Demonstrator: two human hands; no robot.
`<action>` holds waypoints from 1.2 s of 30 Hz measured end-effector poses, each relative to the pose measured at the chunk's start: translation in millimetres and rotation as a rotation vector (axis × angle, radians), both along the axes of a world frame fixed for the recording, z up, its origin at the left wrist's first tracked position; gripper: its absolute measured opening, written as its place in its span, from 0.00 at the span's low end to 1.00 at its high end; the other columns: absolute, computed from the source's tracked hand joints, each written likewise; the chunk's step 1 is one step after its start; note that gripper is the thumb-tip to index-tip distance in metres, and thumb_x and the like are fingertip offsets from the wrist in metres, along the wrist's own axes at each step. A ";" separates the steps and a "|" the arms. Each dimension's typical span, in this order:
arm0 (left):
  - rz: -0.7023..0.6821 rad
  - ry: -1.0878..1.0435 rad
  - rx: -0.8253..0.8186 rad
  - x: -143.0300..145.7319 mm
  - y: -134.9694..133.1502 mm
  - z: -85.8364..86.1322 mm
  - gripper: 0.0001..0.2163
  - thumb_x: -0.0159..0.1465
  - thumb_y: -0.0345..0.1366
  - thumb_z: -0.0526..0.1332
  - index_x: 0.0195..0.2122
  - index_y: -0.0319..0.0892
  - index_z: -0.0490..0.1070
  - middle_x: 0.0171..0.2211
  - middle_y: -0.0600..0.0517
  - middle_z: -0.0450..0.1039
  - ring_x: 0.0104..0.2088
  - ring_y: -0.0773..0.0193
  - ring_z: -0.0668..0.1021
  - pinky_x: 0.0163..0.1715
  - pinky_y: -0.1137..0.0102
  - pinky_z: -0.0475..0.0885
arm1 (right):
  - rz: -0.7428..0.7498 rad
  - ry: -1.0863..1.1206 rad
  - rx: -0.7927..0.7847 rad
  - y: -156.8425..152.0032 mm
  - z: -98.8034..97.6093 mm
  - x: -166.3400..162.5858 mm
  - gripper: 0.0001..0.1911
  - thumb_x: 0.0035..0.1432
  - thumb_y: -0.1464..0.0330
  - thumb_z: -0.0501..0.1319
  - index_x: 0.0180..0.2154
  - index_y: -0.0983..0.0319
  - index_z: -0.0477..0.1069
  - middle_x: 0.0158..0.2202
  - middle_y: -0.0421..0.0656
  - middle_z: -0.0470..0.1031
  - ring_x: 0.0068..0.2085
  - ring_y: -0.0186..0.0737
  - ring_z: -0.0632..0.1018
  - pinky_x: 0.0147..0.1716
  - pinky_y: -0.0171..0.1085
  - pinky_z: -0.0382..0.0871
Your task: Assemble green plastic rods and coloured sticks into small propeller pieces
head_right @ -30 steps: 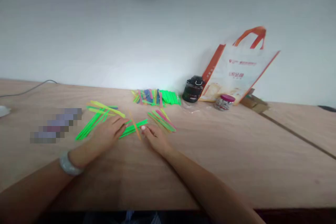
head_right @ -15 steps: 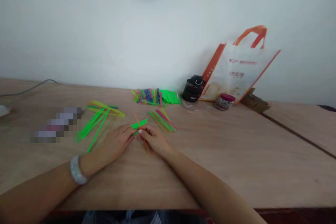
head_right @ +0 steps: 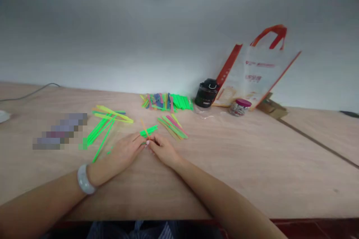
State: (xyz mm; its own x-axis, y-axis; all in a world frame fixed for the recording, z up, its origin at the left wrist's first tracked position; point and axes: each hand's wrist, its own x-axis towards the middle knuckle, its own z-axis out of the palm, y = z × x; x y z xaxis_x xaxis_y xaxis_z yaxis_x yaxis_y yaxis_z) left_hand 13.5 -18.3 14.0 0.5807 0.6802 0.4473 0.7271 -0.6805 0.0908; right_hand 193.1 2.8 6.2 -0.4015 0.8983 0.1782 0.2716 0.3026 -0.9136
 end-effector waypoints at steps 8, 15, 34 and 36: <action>0.008 0.032 0.001 1.3 2.5 -0.8 0.13 0.69 0.31 0.45 0.43 0.39 0.68 0.40 0.47 0.72 0.40 0.60 0.74 0.43 0.62 0.72 | 0.013 0.030 -0.059 1.0 0.3 -0.1 0.12 0.57 0.59 0.56 0.28 0.60 0.64 0.22 0.35 0.62 0.22 0.30 0.63 0.21 0.30 0.56; 0.014 0.018 -0.042 1.8 3.8 -0.7 0.14 0.69 0.32 0.45 0.43 0.39 0.69 0.40 0.45 0.72 0.41 0.59 0.74 0.43 0.61 0.72 | 0.019 0.040 -0.097 0.1 1.3 0.5 0.12 0.58 0.58 0.55 0.29 0.60 0.63 0.21 0.35 0.61 0.22 0.30 0.63 0.20 0.30 0.56; 0.009 -0.322 -0.407 3.7 -0.2 25.9 0.10 0.65 0.33 0.52 0.37 0.40 0.73 0.37 0.49 0.76 0.37 0.62 0.76 0.40 0.68 0.69 | 0.066 0.133 -0.071 -1.2 8.8 3.6 0.15 0.57 0.55 0.57 0.31 0.60 0.66 0.24 0.36 0.62 0.24 0.31 0.63 0.24 0.33 0.56; 0.008 -0.360 -0.458 3.9 0.0 27.0 0.10 0.65 0.35 0.52 0.35 0.40 0.73 0.34 0.50 0.76 0.35 0.63 0.75 0.38 0.69 0.69 | 0.066 0.138 -0.049 -0.8 7.6 4.3 0.15 0.57 0.54 0.57 0.31 0.60 0.65 0.25 0.36 0.62 0.24 0.30 0.63 0.24 0.33 0.56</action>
